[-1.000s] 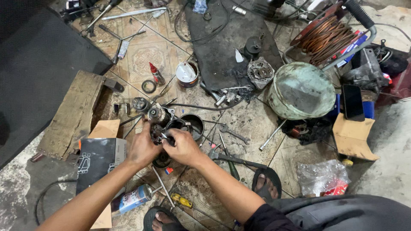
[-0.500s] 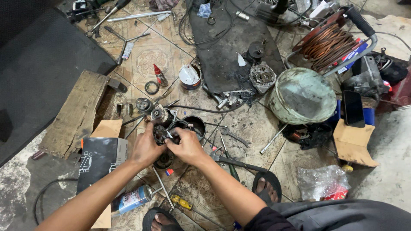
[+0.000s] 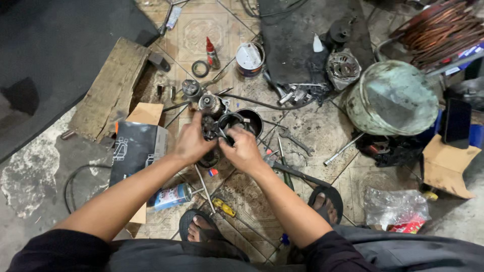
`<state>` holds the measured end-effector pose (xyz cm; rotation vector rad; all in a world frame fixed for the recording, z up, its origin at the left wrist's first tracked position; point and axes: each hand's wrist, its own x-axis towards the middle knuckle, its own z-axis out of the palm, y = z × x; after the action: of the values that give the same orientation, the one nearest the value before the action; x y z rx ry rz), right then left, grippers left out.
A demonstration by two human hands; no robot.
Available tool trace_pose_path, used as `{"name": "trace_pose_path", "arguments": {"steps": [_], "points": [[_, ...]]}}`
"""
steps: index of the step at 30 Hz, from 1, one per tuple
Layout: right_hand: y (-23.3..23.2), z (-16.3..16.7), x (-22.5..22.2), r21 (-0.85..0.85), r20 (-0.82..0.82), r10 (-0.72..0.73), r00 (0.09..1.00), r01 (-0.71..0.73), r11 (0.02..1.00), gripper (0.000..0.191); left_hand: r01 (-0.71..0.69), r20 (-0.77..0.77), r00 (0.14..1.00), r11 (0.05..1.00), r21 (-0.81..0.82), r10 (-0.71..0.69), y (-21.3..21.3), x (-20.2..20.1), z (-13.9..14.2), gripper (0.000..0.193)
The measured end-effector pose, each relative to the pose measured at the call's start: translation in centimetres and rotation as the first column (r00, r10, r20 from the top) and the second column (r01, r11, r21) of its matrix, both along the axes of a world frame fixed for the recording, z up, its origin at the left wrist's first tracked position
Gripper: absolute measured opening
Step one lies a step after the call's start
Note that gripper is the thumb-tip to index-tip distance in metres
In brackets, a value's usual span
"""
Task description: The person disassembles a small electric motor while sitting on the floor. They use pliers and a hammer to remove parts, then reassemble the motor components by hand.
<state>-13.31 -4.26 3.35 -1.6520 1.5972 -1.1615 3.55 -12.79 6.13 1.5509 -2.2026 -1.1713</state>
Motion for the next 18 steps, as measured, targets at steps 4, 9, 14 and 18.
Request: {"name": "trace_pose_path", "arguments": {"steps": [4,9,14,18], "points": [[-0.1,0.6,0.2,0.004,0.017,0.023,1.0,-0.023,1.0,0.028,0.019,-0.011,1.0,0.999,0.045,-0.019,-0.1,0.4,0.9,0.076],[-0.3,1.1,1.1,0.138,-0.042,0.029,0.999,-0.023,0.99,0.027,0.04,-0.005,0.999,0.999,-0.012,-0.04,-0.1,1.3,0.5,0.077],[-0.5,1.3,1.5,0.101,-0.094,0.085,0.992,-0.075,0.992,0.027,0.045,-0.055,0.997,0.996,-0.081,-0.05,-0.1,2.0,-0.4,0.082],[-0.8,1.3,1.7,0.075,-0.119,0.117,0.986,-0.109,0.991,0.029,0.064,0.02,0.998,0.994,-0.087,-0.062,-0.2,2.3,-1.0,0.081]]}}
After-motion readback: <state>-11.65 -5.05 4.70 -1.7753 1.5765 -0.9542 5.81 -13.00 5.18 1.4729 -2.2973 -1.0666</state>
